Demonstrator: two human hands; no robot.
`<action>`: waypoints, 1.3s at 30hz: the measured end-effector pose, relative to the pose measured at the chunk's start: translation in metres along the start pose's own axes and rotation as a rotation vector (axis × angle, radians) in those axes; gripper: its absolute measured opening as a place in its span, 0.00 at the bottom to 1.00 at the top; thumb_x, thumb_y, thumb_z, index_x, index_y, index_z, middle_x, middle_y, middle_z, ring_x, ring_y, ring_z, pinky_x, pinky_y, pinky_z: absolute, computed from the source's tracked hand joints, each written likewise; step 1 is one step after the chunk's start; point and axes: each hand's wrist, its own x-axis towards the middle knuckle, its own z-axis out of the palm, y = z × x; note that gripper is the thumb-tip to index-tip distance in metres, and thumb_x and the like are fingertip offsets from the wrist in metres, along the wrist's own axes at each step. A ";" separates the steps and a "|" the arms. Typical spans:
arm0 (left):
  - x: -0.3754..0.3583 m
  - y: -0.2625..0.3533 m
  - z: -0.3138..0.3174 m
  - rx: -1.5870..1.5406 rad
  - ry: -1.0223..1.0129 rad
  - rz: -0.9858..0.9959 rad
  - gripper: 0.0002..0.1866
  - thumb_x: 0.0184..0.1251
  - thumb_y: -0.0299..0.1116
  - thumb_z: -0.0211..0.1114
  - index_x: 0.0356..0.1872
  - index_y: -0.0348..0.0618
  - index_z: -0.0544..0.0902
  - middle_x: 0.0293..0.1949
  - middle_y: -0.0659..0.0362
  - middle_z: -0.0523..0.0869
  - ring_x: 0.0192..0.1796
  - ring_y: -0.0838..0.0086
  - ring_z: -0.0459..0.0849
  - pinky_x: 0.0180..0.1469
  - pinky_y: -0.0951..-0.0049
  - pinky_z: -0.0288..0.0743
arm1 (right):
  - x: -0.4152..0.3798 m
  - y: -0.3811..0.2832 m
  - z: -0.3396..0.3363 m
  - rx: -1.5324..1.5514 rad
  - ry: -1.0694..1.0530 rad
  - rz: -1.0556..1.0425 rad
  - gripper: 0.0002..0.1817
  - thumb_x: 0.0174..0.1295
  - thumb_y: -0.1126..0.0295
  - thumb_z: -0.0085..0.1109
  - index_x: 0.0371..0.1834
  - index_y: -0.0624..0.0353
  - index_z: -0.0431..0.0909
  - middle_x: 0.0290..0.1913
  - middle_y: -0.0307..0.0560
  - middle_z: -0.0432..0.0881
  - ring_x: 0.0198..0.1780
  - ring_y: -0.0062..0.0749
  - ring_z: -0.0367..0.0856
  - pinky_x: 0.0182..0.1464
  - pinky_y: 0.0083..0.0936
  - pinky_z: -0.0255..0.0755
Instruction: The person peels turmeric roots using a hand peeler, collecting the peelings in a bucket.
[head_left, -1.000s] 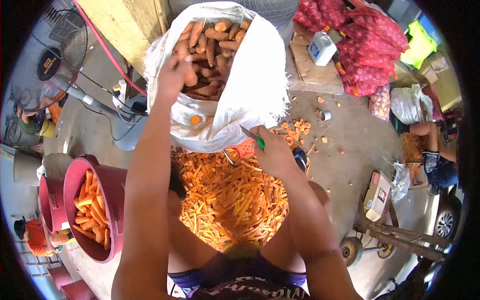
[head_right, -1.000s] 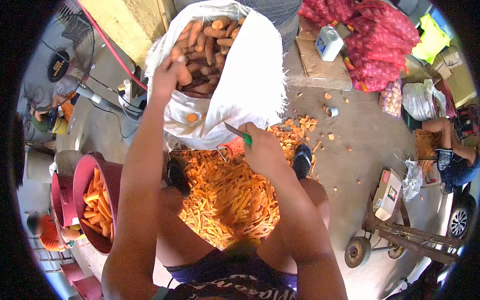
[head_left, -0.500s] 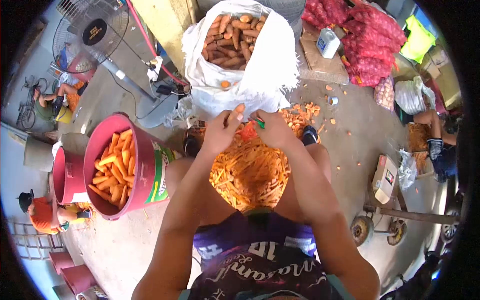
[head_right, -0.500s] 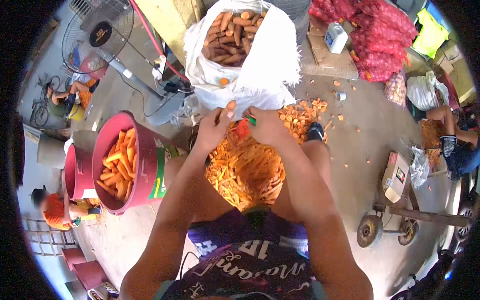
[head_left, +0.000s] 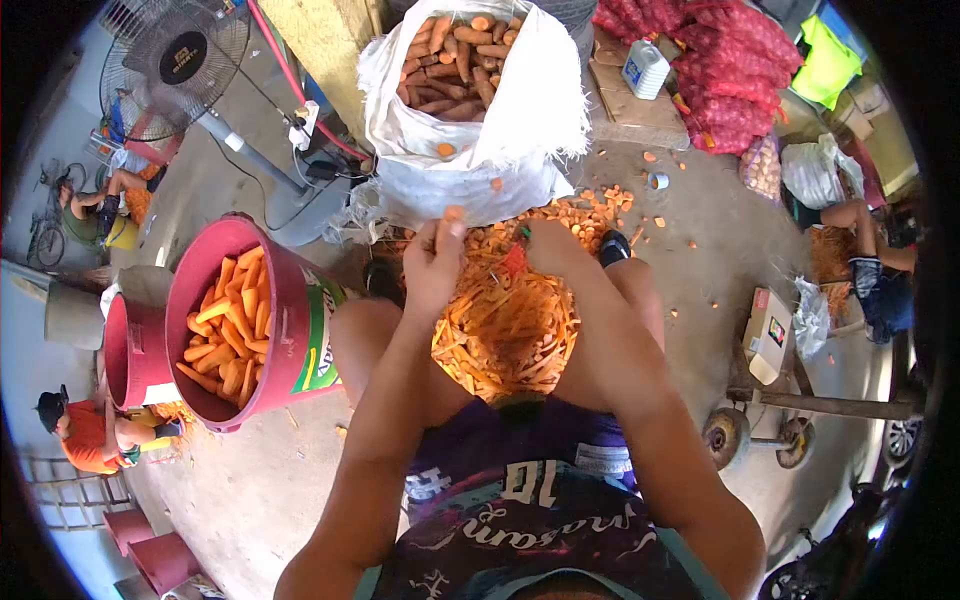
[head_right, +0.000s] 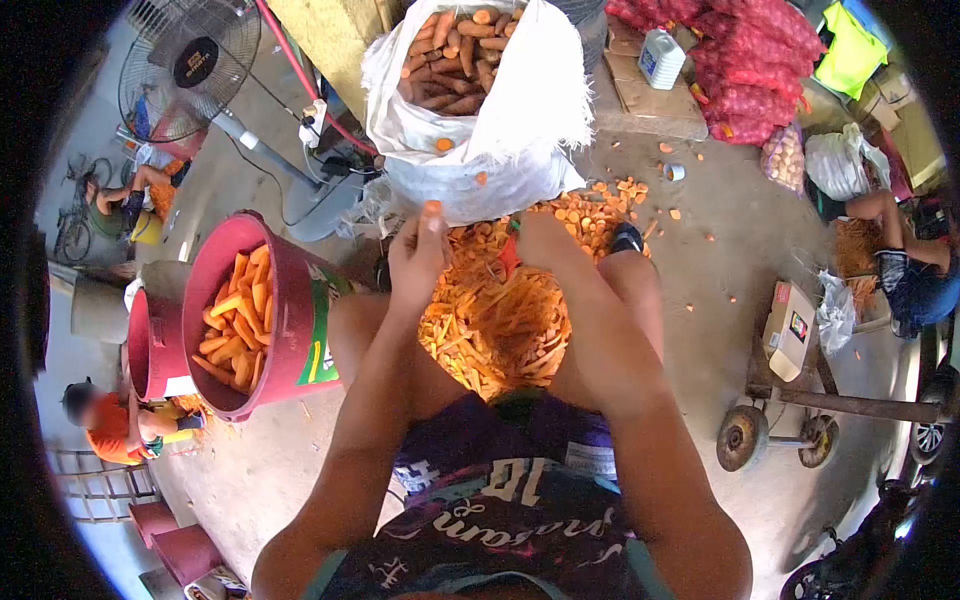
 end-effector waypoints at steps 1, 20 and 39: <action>0.005 0.002 -0.001 -0.217 0.071 -0.122 0.20 0.82 0.51 0.63 0.42 0.42 0.85 0.27 0.69 0.78 0.29 0.85 0.74 0.30 0.79 0.65 | -0.002 -0.001 -0.012 0.001 -0.004 -0.004 0.18 0.65 0.74 0.61 0.59 0.62 0.84 0.51 0.63 0.89 0.54 0.57 0.88 0.58 0.48 0.80; 0.008 -0.033 0.003 -0.661 -0.163 -0.509 0.27 0.89 0.38 0.48 0.83 0.47 0.63 0.69 0.61 0.81 0.65 0.73 0.84 0.61 0.68 0.83 | -0.008 -0.021 -0.010 0.614 0.015 -0.194 0.29 0.53 0.60 0.86 0.56 0.54 0.82 0.47 0.46 0.88 0.51 0.36 0.86 0.59 0.32 0.77; -0.002 -0.040 -0.016 -0.657 -0.248 -0.635 0.21 0.90 0.44 0.48 0.73 0.48 0.75 0.46 0.61 0.85 0.38 0.74 0.84 0.39 0.68 0.81 | 0.012 -0.006 -0.009 0.550 0.134 -0.044 0.27 0.54 0.61 0.86 0.54 0.52 0.82 0.49 0.40 0.87 0.52 0.30 0.85 0.59 0.31 0.78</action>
